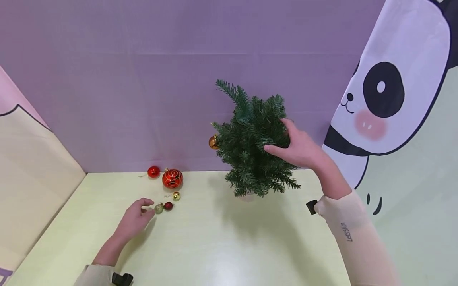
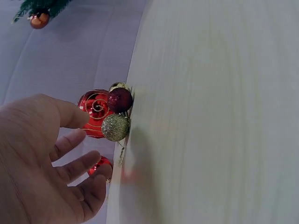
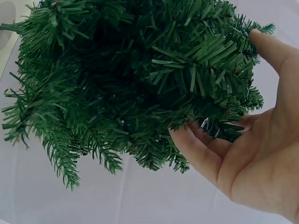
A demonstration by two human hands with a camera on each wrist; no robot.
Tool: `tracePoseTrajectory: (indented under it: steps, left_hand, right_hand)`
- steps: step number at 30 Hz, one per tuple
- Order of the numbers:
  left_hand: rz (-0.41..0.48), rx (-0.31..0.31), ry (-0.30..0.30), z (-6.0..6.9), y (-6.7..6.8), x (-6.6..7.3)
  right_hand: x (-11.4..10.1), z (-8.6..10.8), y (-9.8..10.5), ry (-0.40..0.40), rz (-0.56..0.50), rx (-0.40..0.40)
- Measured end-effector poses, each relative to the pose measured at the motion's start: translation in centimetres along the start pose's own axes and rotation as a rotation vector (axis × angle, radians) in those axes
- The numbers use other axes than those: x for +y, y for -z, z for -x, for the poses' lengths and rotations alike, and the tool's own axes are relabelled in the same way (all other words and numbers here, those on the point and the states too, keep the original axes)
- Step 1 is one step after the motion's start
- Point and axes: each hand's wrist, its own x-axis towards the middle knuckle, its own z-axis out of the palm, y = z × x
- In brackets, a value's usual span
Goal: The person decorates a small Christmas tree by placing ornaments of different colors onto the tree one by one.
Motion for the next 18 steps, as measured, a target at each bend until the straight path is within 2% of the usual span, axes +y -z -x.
tracePoseTrajectory:
  steps: [3,8,12,18]
  left_hand:
    - [-0.078,0.020,-0.007,-0.2,-0.2,0.1]
    - [-0.178,0.017,0.011,-0.4,-0.6,0.1]
    - [-0.262,0.045,0.022,-0.3,-0.8,0.2]
    - [-0.345,0.059,0.053,-0.9,-1.1,0.3]
  right_hand:
    - [0.1,0.1,-0.1,-0.003,-0.014,-0.007]
    - [0.3,0.1,-0.1,-0.005,-0.029,-0.024]
    - [0.5,0.3,-0.3,-0.006,-0.051,-0.024]
    - [0.6,0.2,-0.5,0.000,-0.074,-0.018]
